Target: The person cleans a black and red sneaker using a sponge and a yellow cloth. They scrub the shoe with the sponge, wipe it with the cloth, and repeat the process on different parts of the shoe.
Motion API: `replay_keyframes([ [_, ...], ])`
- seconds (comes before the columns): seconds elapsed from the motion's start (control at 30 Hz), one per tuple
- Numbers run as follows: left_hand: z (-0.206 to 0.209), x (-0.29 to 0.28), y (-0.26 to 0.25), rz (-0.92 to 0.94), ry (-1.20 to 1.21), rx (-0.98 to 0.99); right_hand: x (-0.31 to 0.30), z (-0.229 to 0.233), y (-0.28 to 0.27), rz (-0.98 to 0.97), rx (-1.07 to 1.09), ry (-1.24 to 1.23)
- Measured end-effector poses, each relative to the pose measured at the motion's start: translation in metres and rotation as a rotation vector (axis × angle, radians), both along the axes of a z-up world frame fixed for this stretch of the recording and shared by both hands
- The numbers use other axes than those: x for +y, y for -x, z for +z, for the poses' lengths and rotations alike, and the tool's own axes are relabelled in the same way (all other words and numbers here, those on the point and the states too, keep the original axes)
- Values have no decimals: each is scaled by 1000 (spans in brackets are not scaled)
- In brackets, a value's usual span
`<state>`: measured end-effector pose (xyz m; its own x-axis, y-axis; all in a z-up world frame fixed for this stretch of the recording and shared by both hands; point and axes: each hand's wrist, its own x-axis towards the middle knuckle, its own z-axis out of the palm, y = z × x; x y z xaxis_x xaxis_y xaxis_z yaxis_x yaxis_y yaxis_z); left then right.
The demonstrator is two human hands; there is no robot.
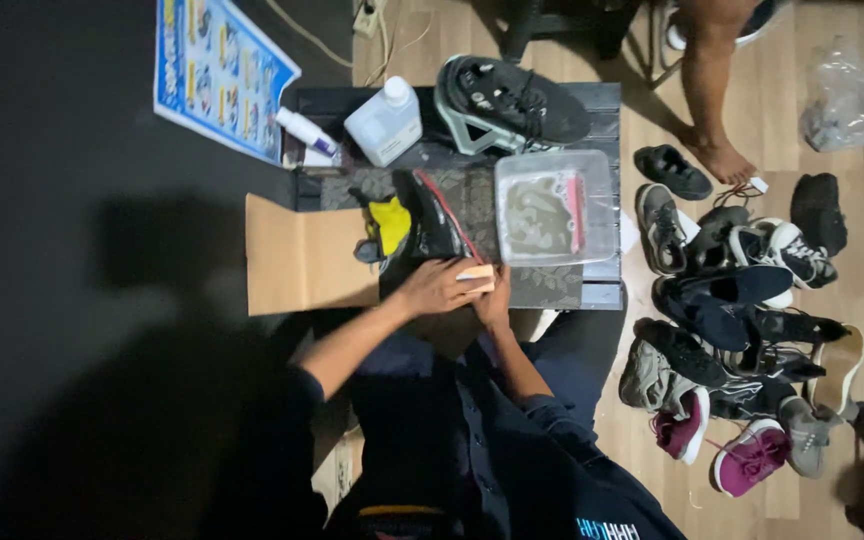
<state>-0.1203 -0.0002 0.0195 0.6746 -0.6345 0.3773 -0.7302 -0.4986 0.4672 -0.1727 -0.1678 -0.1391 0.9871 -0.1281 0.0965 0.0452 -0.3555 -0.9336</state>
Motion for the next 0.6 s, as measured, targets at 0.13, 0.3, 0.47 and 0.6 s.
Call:
replay_keyframes([
  [0.13, -13, 28, -68, -116, -261, 166, 4, 39, -5, -41, 116, -43],
  [0.3, -20, 49, -111, 523, -69, -109, 3, 25, 0, -55, 65, 168],
  [0.47, -40, 1, -37, 382, -131, 20, 3, 24, -5, -46, 96, 145],
  [0.6, -48, -16, 26, 187, -30, -6, -15, -76, 5, 19, -43, 260],
])
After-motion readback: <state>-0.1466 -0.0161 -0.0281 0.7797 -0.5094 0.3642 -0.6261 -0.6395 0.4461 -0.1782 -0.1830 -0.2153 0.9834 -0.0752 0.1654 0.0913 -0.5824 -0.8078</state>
